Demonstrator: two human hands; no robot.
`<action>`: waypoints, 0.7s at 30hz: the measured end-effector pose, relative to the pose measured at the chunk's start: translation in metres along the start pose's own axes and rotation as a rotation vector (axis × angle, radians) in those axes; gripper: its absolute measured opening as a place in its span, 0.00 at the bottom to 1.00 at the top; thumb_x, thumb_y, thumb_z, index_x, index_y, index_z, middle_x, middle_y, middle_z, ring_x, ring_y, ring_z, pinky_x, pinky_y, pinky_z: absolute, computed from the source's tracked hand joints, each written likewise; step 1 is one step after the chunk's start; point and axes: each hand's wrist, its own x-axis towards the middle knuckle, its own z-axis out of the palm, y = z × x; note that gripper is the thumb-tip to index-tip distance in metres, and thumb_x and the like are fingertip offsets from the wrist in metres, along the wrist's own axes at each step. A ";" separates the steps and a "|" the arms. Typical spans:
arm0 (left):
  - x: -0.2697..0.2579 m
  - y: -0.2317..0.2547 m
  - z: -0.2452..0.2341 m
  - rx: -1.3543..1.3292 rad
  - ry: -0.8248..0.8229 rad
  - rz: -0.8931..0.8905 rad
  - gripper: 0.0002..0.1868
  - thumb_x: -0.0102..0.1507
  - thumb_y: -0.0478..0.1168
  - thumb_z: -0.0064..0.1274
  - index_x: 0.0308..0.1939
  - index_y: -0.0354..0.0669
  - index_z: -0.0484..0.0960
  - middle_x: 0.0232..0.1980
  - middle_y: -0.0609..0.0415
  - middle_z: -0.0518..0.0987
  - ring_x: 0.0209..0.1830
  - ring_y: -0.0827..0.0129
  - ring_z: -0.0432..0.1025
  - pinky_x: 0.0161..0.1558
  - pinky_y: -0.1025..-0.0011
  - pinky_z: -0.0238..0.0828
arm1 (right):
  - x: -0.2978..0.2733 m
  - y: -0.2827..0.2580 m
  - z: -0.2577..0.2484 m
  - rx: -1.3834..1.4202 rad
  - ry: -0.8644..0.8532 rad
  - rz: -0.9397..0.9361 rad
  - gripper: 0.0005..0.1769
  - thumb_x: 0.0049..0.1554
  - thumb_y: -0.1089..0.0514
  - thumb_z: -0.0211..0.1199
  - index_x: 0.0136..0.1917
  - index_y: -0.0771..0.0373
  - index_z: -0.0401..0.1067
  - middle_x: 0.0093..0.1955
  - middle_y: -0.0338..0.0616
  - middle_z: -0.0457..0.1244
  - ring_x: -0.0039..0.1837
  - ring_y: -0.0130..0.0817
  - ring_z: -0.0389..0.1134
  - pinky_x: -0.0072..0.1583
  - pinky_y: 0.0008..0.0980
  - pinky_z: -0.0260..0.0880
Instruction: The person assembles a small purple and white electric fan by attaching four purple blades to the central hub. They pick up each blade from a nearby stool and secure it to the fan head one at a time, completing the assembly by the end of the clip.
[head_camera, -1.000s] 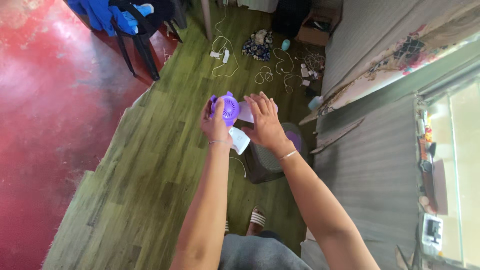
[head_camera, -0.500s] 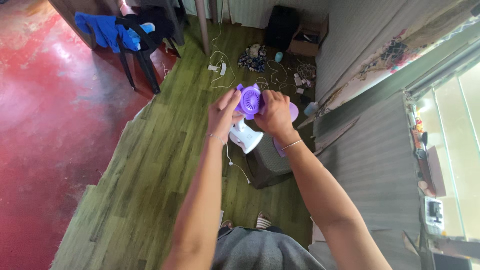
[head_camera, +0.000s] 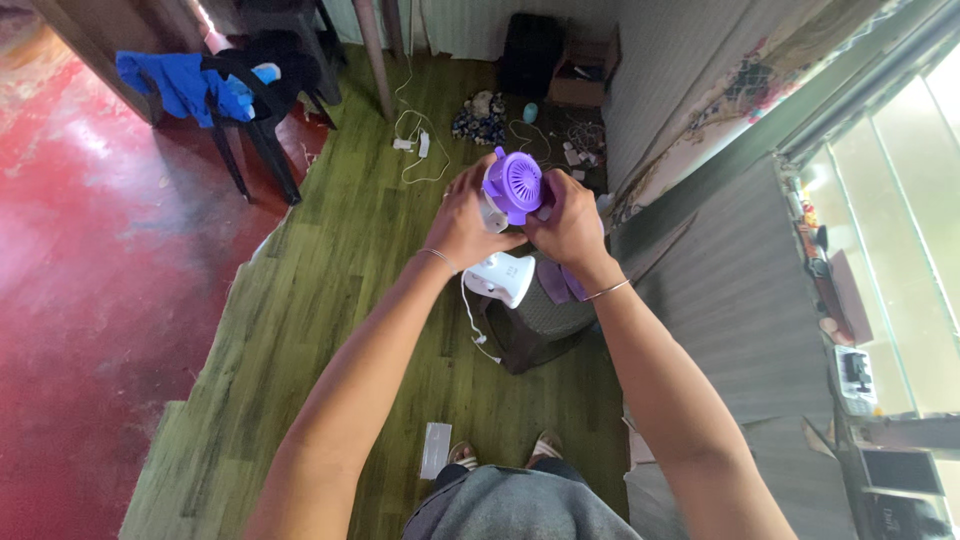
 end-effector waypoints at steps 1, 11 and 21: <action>0.002 0.006 0.006 0.066 0.033 0.000 0.56 0.45 0.51 0.75 0.71 0.42 0.61 0.69 0.43 0.69 0.71 0.45 0.63 0.70 0.52 0.59 | 0.000 -0.001 -0.003 -0.001 0.011 -0.004 0.19 0.42 0.63 0.69 0.45 0.69 0.67 0.42 0.59 0.65 0.47 0.58 0.68 0.50 0.46 0.70; 0.019 0.015 0.038 0.234 0.248 0.065 0.21 0.51 0.39 0.65 0.47 0.45 0.81 0.53 0.46 0.81 0.54 0.49 0.75 0.54 0.58 0.75 | -0.005 -0.008 -0.042 -0.171 -0.024 -0.164 0.27 0.40 0.59 0.75 0.48 0.70 0.66 0.42 0.59 0.65 0.47 0.61 0.68 0.49 0.51 0.68; 0.032 0.038 0.052 0.236 0.152 -0.041 0.17 0.52 0.40 0.64 0.45 0.46 0.82 0.48 0.50 0.81 0.49 0.49 0.76 0.51 0.56 0.74 | -0.007 0.006 -0.066 -0.085 -0.053 -0.104 0.28 0.45 0.54 0.80 0.43 0.68 0.62 0.40 0.58 0.63 0.44 0.60 0.68 0.46 0.48 0.69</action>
